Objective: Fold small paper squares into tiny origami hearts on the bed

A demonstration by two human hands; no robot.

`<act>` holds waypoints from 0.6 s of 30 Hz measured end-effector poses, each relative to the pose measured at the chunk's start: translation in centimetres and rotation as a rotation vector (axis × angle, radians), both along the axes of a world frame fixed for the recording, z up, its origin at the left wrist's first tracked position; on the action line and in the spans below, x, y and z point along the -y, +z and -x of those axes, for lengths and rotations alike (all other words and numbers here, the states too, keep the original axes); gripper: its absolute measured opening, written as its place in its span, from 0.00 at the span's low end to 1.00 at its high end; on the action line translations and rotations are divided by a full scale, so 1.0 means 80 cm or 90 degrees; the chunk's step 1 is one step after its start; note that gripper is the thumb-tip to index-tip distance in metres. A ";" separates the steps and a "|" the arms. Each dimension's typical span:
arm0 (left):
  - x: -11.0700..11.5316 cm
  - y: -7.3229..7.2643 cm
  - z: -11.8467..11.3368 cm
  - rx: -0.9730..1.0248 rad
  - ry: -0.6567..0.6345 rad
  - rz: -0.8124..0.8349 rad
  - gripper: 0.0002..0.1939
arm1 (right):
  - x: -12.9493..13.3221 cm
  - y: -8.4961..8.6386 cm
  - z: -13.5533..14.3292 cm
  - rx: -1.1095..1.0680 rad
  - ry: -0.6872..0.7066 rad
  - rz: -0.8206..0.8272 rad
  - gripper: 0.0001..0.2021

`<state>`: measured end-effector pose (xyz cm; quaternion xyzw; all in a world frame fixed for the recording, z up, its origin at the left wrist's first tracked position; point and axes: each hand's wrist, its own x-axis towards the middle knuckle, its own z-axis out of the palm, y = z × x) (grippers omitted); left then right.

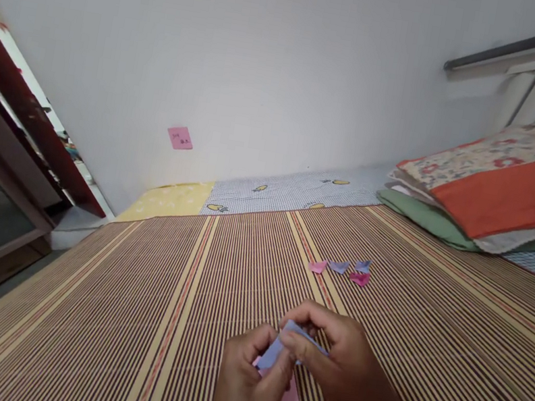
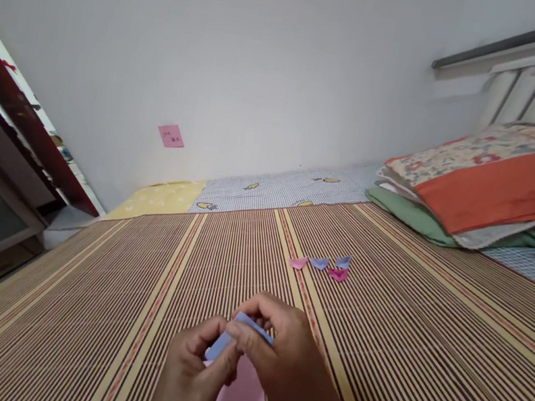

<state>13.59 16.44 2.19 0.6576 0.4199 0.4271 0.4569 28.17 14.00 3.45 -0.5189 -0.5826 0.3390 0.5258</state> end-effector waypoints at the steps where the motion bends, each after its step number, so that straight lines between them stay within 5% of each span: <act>1: -0.001 -0.001 -0.001 -0.002 -0.006 0.002 0.21 | 0.000 0.000 0.003 0.007 -0.004 0.000 0.10; 8: -0.007 -0.004 0.008 0.130 -0.122 0.126 0.09 | -0.004 -0.002 -0.002 -0.088 -0.007 0.002 0.14; 13: -0.002 0.001 0.007 0.152 -0.105 0.123 0.14 | -0.004 -0.004 -0.003 -0.195 0.014 -0.001 0.15; 18: 0.003 0.005 0.003 0.149 -0.096 0.108 0.16 | -0.005 -0.005 -0.005 -0.144 -0.010 -0.036 0.15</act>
